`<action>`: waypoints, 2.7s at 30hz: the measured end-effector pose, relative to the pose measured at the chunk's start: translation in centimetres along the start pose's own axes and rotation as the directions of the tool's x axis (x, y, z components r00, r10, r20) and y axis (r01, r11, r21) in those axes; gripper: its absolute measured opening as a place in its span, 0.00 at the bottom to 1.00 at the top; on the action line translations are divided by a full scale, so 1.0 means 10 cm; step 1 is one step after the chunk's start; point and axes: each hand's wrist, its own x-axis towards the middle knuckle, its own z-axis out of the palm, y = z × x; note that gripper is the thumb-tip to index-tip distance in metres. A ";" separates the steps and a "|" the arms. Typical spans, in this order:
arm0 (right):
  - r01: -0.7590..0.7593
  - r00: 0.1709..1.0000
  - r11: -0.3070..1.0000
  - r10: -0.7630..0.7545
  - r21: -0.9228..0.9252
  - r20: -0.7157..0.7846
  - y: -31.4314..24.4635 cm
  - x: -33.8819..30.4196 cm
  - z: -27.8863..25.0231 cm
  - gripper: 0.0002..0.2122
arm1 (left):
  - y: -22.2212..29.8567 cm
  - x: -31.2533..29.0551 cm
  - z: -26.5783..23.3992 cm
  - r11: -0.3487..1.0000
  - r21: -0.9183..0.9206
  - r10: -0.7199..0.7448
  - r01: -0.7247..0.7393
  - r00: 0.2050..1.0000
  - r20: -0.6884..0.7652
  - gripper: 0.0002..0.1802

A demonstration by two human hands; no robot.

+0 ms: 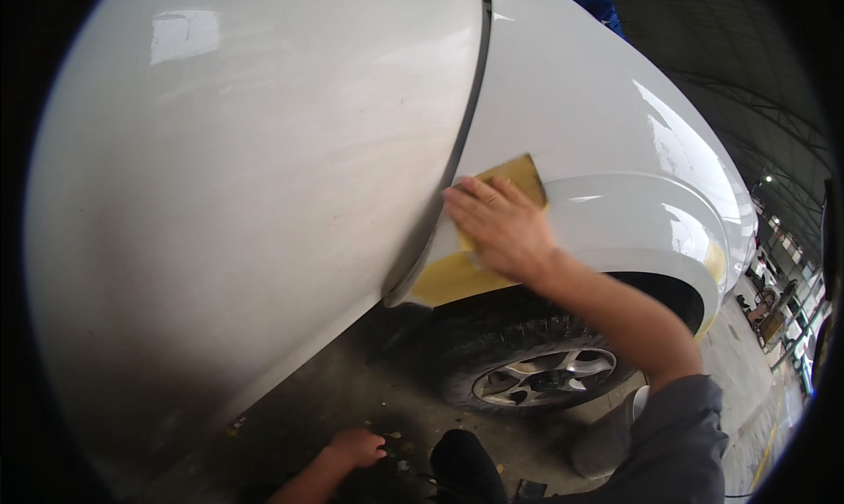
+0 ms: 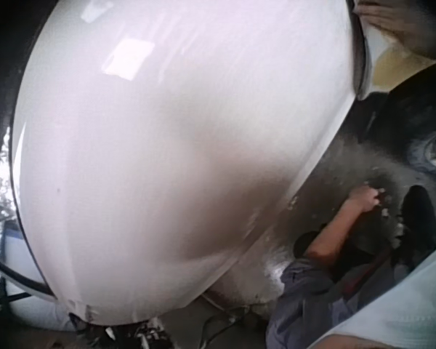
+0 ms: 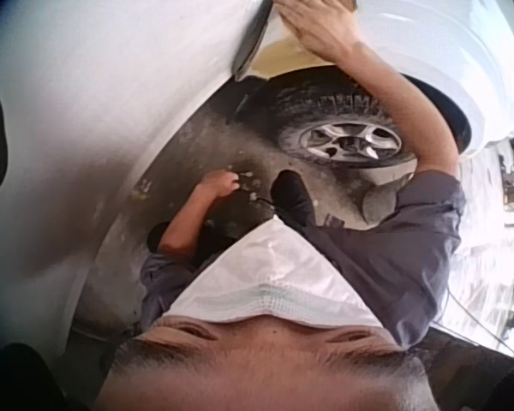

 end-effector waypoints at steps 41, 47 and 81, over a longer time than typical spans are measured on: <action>0.019 0.998 0.999 -0.021 -0.044 -0.053 -0.33 0.06 0.10 0.12 | 0.16 -0.35 -0.14 0.999 -0.006 -0.041 0.040 0.996 -0.082 0.23; 0.038 0.995 0.999 -0.034 0.039 -0.091 0.04 0.07 0.01 0.05 | 0.16 -0.11 -0.19 0.995 0.023 -0.094 0.094 0.995 0.020 0.23; 0.292 0.931 0.956 -0.277 0.027 -0.237 1.27 -0.06 -0.61 0.15 | 2.55 -0.89 -3.47 0.795 0.039 0.319 -0.605 0.364 -0.875 0.11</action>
